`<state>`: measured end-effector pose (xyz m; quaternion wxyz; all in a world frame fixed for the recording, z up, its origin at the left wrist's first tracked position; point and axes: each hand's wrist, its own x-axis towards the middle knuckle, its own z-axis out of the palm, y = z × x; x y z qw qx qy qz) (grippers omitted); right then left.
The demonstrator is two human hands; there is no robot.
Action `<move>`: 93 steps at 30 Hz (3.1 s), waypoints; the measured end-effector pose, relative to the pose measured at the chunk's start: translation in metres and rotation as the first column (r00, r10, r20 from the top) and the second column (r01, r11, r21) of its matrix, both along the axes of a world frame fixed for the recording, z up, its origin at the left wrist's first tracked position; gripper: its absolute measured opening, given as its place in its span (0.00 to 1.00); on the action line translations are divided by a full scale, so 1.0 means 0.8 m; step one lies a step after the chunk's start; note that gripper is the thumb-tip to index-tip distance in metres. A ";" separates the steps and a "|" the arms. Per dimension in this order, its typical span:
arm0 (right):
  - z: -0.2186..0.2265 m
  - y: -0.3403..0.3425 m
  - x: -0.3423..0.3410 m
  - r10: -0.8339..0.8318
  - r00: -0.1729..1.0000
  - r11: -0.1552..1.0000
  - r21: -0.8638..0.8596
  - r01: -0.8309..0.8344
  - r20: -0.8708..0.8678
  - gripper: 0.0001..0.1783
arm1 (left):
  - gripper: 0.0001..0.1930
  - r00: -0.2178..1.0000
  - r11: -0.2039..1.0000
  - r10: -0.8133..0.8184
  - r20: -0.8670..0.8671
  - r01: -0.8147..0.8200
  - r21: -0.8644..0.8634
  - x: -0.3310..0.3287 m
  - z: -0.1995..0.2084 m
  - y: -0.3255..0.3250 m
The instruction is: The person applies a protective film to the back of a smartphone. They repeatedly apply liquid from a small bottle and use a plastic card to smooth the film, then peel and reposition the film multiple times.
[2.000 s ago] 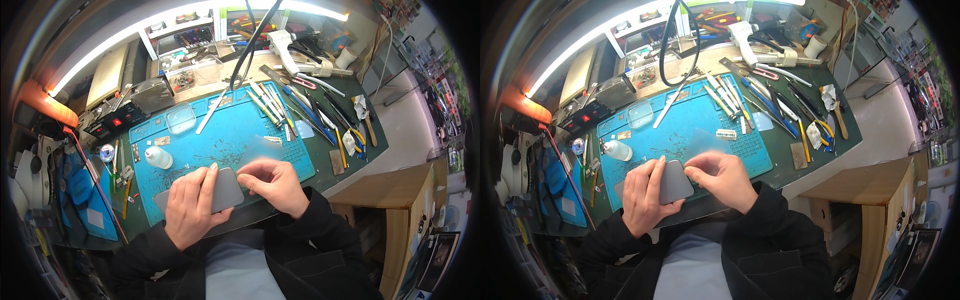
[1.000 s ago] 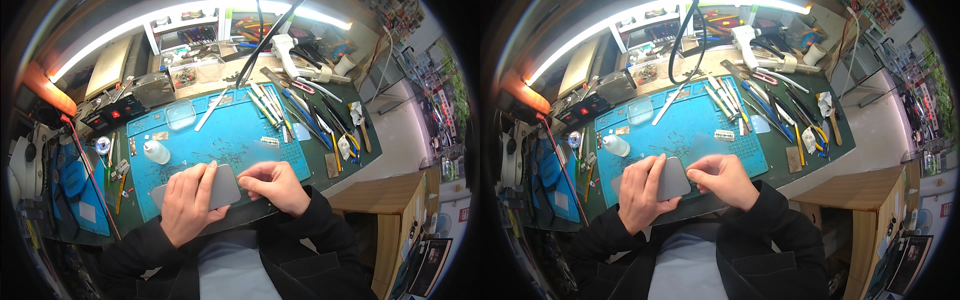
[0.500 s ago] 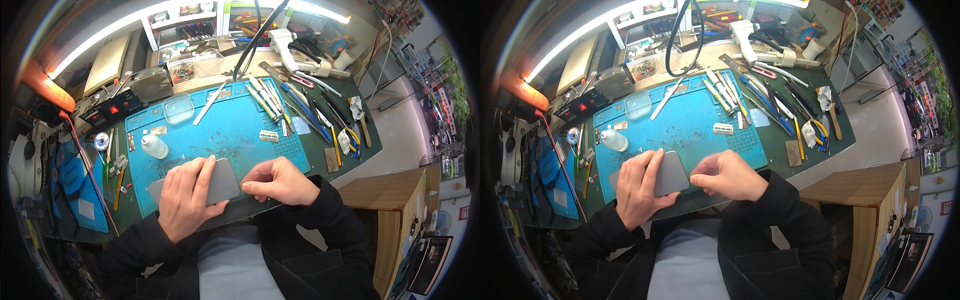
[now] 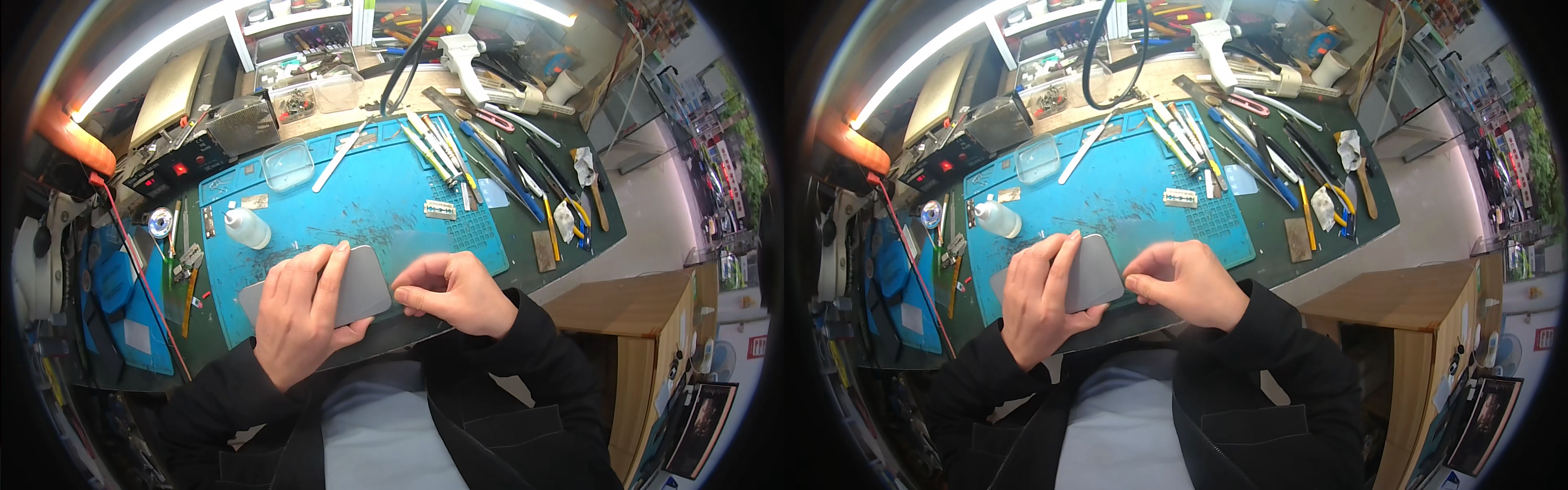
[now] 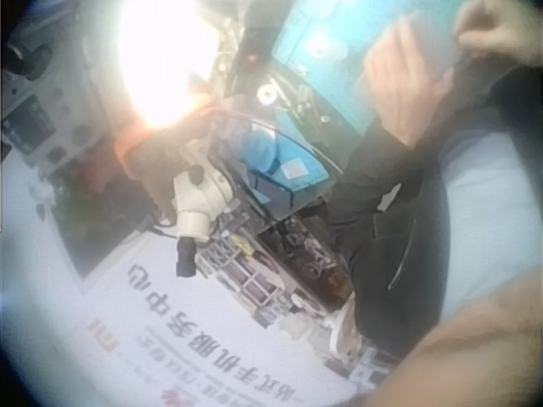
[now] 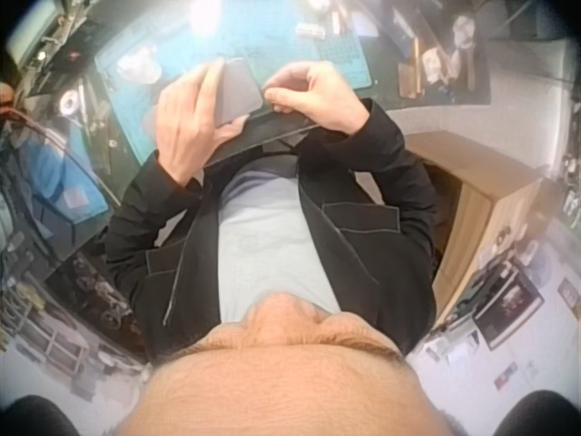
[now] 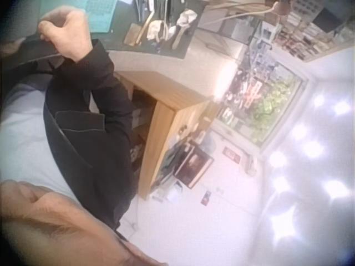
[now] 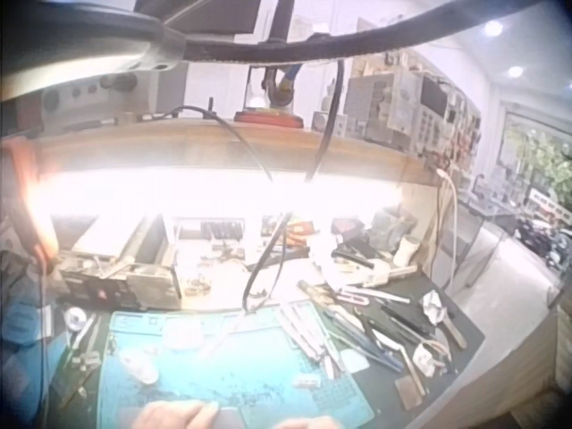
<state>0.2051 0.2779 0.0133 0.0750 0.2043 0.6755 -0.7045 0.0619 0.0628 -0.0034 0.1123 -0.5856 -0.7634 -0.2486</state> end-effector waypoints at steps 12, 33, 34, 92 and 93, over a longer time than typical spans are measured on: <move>0.004 0.001 -0.002 0.010 1.000 1.000 -0.020 -0.010 -0.010 0.11 | 0.42 1.000 1.000 0.005 -0.015 -0.006 -0.025 -0.001 0.000 0.000; 0.013 0.018 -0.015 0.155 0.986 0.988 0.001 -0.156 0.052 0.13 | 0.42 1.000 1.000 -0.022 -0.007 0.021 -0.017 -0.003 -0.003 0.000; 0.013 0.016 -0.013 0.143 0.989 0.990 0.000 -0.143 0.045 0.13 | 0.42 1.000 1.000 -0.020 -0.006 0.020 -0.017 -0.003 -0.003 0.000; -0.001 -0.047 -0.010 -0.351 0.936 0.886 -0.323 0.334 0.006 0.16 | 0.49 0.975 0.972 0.220 0.038 -0.222 0.078 -0.004 -0.003 0.005; -0.001 -0.049 -0.010 -0.361 0.933 0.881 -0.325 0.344 0.010 0.16 | 0.49 0.973 0.971 0.226 0.039 -0.228 0.072 -0.004 -0.002 0.004</move>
